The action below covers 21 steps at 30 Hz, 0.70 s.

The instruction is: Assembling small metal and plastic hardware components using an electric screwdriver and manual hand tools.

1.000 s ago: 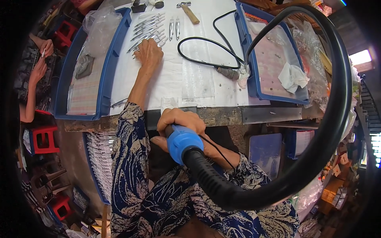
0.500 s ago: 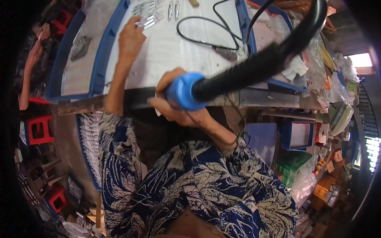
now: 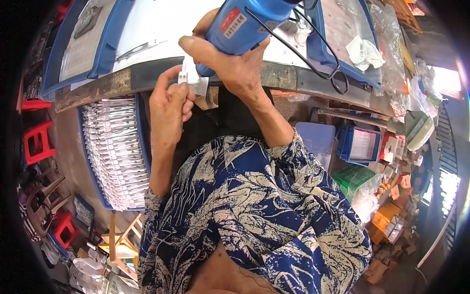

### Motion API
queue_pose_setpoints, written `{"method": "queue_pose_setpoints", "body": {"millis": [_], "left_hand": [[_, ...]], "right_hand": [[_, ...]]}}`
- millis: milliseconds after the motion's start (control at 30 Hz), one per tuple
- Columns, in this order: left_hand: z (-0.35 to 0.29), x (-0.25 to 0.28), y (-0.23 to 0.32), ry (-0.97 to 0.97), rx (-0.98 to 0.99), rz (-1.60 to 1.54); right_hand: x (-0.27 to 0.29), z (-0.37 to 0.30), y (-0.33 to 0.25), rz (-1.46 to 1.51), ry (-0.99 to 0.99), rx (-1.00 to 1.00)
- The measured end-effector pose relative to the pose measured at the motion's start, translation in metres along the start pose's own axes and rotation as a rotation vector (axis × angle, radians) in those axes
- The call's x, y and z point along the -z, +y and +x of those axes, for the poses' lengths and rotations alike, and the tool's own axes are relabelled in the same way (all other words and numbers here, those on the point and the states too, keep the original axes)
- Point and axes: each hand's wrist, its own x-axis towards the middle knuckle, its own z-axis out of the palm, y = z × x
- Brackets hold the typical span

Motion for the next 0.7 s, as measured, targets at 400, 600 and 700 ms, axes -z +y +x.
{"method": "queue_pose_setpoints", "body": {"millis": [400, 600, 700], "left_hand": [[0.014, -0.011, -0.023, 0.076, -0.027, 0.115], [0.017, -0.008, -0.022, 0.021, 0.033, 0.067], [0.017, -0.008, -0.023, 0.011, 0.038, 0.051]], "right_hand": [[0.004, 0.018, 0.014, -0.032, -0.178, 0.498], [-0.016, 0.007, -0.031, -0.063, 0.165, -0.272], [-0.017, 0.009, -0.037, 0.0, 0.181, -0.262]]}}
